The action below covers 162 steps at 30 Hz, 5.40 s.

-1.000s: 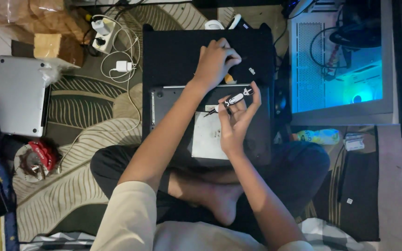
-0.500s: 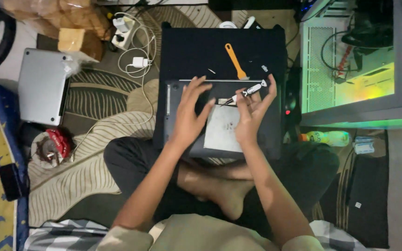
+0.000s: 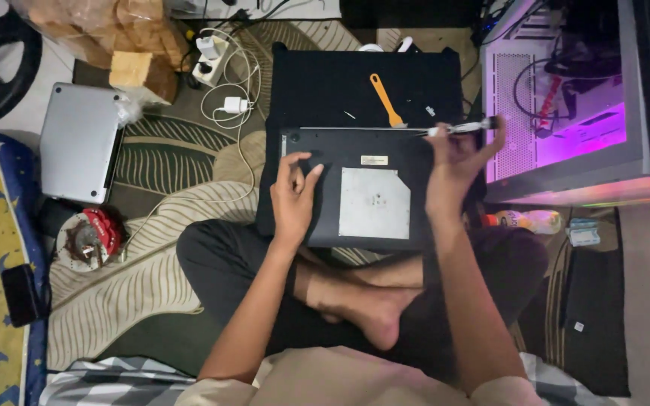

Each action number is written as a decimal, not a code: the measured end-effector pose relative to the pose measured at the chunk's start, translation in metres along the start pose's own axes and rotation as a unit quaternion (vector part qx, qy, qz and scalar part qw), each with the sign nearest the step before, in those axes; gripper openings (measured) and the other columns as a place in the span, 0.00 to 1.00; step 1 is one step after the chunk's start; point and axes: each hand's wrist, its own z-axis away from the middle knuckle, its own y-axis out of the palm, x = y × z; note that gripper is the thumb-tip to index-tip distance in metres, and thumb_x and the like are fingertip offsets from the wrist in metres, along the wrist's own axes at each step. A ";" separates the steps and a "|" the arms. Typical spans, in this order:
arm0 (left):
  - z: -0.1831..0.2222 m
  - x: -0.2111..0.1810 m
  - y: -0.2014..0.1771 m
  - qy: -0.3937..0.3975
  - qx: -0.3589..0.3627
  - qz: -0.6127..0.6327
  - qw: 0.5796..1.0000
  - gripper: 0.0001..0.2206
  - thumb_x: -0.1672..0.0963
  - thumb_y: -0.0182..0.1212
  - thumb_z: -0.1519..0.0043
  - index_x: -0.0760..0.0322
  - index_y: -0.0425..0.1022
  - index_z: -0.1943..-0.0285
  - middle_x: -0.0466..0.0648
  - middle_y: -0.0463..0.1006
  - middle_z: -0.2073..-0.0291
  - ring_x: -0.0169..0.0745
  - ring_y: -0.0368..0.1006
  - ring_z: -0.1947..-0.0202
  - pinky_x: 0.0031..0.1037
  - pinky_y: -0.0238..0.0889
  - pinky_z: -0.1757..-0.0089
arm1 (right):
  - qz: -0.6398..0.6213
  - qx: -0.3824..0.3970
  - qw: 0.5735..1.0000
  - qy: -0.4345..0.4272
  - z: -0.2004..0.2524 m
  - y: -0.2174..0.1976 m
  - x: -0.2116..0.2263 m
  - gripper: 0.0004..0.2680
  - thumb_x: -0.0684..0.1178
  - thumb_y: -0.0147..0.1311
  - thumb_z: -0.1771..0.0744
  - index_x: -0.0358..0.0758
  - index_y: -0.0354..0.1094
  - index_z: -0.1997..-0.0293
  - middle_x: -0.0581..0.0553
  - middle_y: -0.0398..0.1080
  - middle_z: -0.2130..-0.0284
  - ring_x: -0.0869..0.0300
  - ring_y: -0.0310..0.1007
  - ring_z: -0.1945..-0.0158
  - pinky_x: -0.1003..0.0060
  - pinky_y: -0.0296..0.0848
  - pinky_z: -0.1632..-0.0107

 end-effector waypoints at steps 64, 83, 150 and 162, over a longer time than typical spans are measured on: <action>0.001 -0.019 -0.004 0.058 0.022 -0.034 0.998 0.27 0.56 0.68 0.37 0.58 0.50 0.82 0.50 0.57 0.89 0.47 0.60 0.86 0.28 0.53 0.77 | 0.519 0.247 0.766 -0.288 -0.100 0.014 -0.056 0.03 0.48 0.67 0.32 0.51 0.76 0.58 0.57 0.66 0.69 0.58 0.70 0.64 0.62 0.69 0.60; 0.006 -0.022 -0.004 0.023 -0.010 0.008 1.000 0.12 0.56 0.72 0.40 0.61 0.70 0.70 0.49 0.74 0.82 0.43 0.70 0.79 0.29 0.63 0.74 | 0.520 0.232 0.772 -0.281 -0.105 0.025 -0.082 0.07 0.45 0.69 0.35 0.46 0.71 0.61 0.50 0.68 0.69 0.55 0.68 0.64 0.64 0.70 0.61; 0.067 -0.060 0.012 -0.120 0.126 0.191 0.966 0.25 0.59 0.55 0.30 0.60 0.53 0.24 0.71 0.67 0.37 0.73 0.62 0.35 0.55 0.63 0.43 | 0.122 0.170 0.966 0.149 0.134 -0.047 0.056 0.13 0.57 0.35 0.26 0.36 0.52 0.48 0.33 0.68 0.41 0.43 0.64 0.32 0.43 0.51 0.27; 0.034 -0.002 0.035 -0.317 0.200 0.492 0.785 0.21 0.49 0.54 0.30 0.58 0.64 0.30 0.65 0.69 0.37 0.65 0.67 0.37 0.60 0.68 0.47 | 0.048 0.135 0.987 0.070 0.096 -0.053 0.085 0.10 0.54 0.40 0.26 0.47 0.41 0.46 0.23 0.72 0.52 0.42 0.78 0.49 0.62 0.80 0.51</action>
